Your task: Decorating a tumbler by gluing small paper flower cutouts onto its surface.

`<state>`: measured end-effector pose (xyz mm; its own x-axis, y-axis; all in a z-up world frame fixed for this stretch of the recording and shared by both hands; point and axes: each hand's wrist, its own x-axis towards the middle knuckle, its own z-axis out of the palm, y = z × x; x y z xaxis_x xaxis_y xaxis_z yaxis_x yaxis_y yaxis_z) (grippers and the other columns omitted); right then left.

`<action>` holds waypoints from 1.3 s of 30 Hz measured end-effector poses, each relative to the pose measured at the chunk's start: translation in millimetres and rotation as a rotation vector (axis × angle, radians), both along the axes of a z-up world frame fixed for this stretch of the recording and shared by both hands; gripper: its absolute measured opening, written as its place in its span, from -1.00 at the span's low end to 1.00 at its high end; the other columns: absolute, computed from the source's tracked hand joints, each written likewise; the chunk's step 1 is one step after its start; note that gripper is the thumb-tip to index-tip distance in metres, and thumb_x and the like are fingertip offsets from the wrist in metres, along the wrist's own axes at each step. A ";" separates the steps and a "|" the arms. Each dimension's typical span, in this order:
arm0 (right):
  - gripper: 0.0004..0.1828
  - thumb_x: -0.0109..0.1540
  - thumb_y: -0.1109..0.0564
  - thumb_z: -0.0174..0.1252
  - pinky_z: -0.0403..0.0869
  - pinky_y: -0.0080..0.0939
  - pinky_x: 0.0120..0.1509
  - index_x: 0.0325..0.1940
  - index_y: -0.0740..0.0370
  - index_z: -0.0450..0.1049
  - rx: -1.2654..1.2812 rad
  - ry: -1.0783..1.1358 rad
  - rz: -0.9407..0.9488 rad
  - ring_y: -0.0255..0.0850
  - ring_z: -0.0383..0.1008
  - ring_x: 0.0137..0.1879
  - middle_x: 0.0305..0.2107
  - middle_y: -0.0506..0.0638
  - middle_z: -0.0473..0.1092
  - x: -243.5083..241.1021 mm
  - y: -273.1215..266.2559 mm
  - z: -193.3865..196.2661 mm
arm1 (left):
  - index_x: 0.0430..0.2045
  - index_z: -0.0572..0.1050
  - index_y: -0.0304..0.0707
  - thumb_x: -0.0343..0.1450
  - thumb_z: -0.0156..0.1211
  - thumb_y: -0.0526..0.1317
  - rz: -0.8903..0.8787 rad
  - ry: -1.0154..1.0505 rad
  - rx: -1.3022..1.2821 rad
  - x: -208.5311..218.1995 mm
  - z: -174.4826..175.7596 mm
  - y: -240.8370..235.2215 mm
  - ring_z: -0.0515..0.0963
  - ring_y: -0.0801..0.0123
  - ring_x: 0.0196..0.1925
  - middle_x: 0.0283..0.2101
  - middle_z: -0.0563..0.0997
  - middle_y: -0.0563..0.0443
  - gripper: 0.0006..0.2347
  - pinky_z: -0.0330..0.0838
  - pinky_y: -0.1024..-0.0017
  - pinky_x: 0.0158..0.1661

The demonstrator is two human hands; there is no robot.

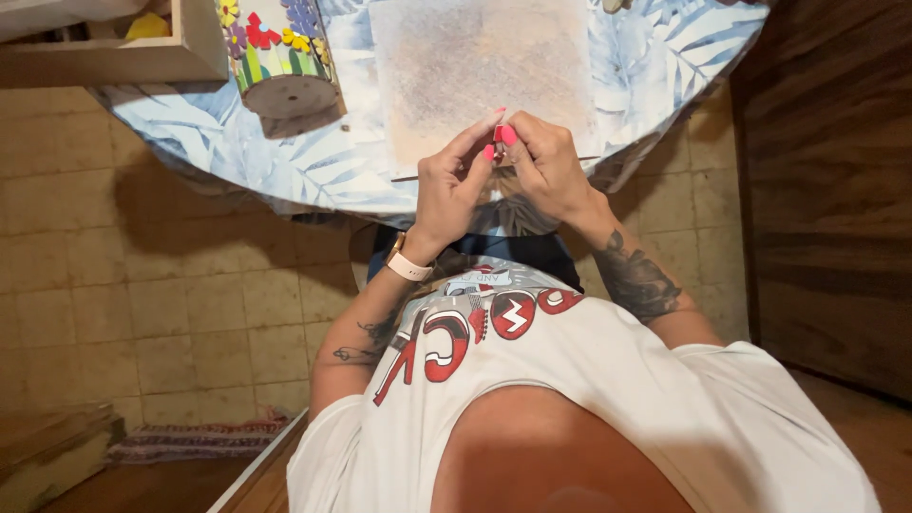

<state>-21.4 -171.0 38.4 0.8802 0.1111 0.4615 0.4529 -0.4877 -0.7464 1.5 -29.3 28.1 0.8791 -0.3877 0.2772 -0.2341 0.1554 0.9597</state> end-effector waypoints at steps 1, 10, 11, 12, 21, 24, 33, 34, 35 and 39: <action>-0.77 0.25 0.18 -0.22 0.30 -0.21 -0.40 -0.48 0.28 0.23 0.001 0.001 -0.003 0.03 0.25 -0.55 -0.68 0.10 0.19 -1.0 1.0 1.5 | -0.13 0.37 -0.21 0.32 -0.06 -0.36 -0.003 0.001 0.001 -1.1 0.8 -0.4 0.49 0.46 -0.22 -0.23 0.52 -0.14 -0.75 0.47 0.50 -0.27; -0.76 0.25 0.15 -0.20 0.28 -0.24 -0.42 -0.49 0.25 0.22 -0.022 0.021 0.012 -0.01 0.25 -0.54 -0.68 0.07 0.18 -0.8 -0.5 -1.6 | -0.18 0.40 -0.22 0.31 -0.02 -0.34 0.050 -0.024 0.033 -2.0 -0.7 -1.2 0.49 0.42 -0.20 -0.25 0.53 -0.11 -0.78 0.45 0.51 -0.27; -0.77 0.24 0.14 -0.18 0.28 -0.25 -0.42 -0.49 0.25 0.22 -0.041 0.013 0.008 -0.02 0.26 -0.53 -0.68 0.07 0.17 -0.2 -1.1 -3.3 | -0.18 0.40 -0.22 0.31 -0.02 -0.34 0.060 -0.067 0.065 -1.7 -1.9 -1.5 0.49 0.33 -0.18 -0.24 0.52 -0.11 -0.78 0.45 0.47 -0.25; -0.77 0.24 0.13 -0.15 0.28 -0.26 -0.42 -0.49 0.25 0.22 -0.060 0.010 0.008 -0.03 0.26 -0.53 -0.67 0.08 0.17 -0.4 -0.8 -5.4 | -0.18 0.40 -0.22 0.31 -0.01 -0.33 0.073 -0.104 0.097 -2.8 -3.8 -0.8 0.49 0.24 -0.16 -0.23 0.52 -0.11 -0.78 0.44 0.42 -0.23; -0.85 0.09 0.06 -0.03 0.28 -0.17 -0.44 -0.51 0.12 0.23 -1.024 -0.266 0.051 -0.10 0.30 -0.49 -0.65 -0.01 0.15 6.1 -69.8 -53.4 | -0.07 0.33 -0.12 0.22 0.09 0.07 0.187 -0.773 0.942 -22.6 -28.0 28.2 0.23 -0.03 0.09 -0.02 0.36 -0.10 -0.54 -0.09 -0.07 0.07; -0.85 0.12 0.06 -0.06 0.27 -0.17 -0.46 -0.51 0.10 0.22 -0.975 -0.341 0.108 -0.09 0.29 -0.48 -0.64 -0.03 0.15 37.9 -42.4 -55.0 | -0.04 0.29 -0.15 0.19 0.15 0.04 0.151 -0.757 0.947 -20.4 -31.7 30.0 0.20 -0.07 0.12 0.02 0.32 -0.11 -0.50 -0.08 -0.08 0.07; -0.75 0.11 0.14 -0.07 0.23 -0.12 -0.59 -0.67 0.19 0.26 -1.013 -0.217 0.333 -0.06 0.24 -0.59 -0.68 0.01 0.21 130.7 31.7 -36.4 | 0.00 0.22 -0.12 0.18 0.11 0.09 0.067 -0.771 1.153 -18.4 -26.2 32.6 0.12 0.01 0.16 0.10 0.21 -0.09 -0.45 0.01 -0.03 0.04; -0.75 0.11 0.14 -0.07 0.23 -0.12 -0.59 -0.67 0.19 0.26 -1.012 -0.212 0.338 -0.06 0.24 -0.59 -0.68 0.01 0.21 107.2 12.4 -27.0 | 0.00 0.22 -0.12 0.18 0.11 0.09 0.065 -0.763 1.152 -18.6 -26.7 33.4 0.12 0.01 0.16 0.10 0.21 -0.09 -0.45 0.01 -0.03 0.04; -0.73 0.16 0.13 -0.13 0.19 -0.13 -0.56 -0.64 0.19 0.22 -1.066 -0.118 0.365 -0.08 0.20 -0.60 -0.67 0.01 0.20 83.6 -6.8 -17.3 | 0.01 0.20 -0.11 0.18 0.13 0.10 0.067 -0.770 1.158 -19.2 -27.3 34.3 0.11 0.02 0.16 0.10 0.20 -0.08 -0.43 0.01 -0.03 0.04; -0.85 0.12 0.07 -0.26 0.23 -0.22 -0.46 -0.52 0.08 0.17 -1.219 -0.287 0.338 -0.16 0.27 -0.48 -0.61 -0.07 0.15 10.2 -103.9 -29.8 | 0.00 0.25 -0.13 0.11 0.25 0.03 0.102 -0.740 0.979 -19.3 -33.5 32.4 0.18 -0.08 0.12 0.02 0.29 -0.14 -0.40 -0.11 -0.10 0.06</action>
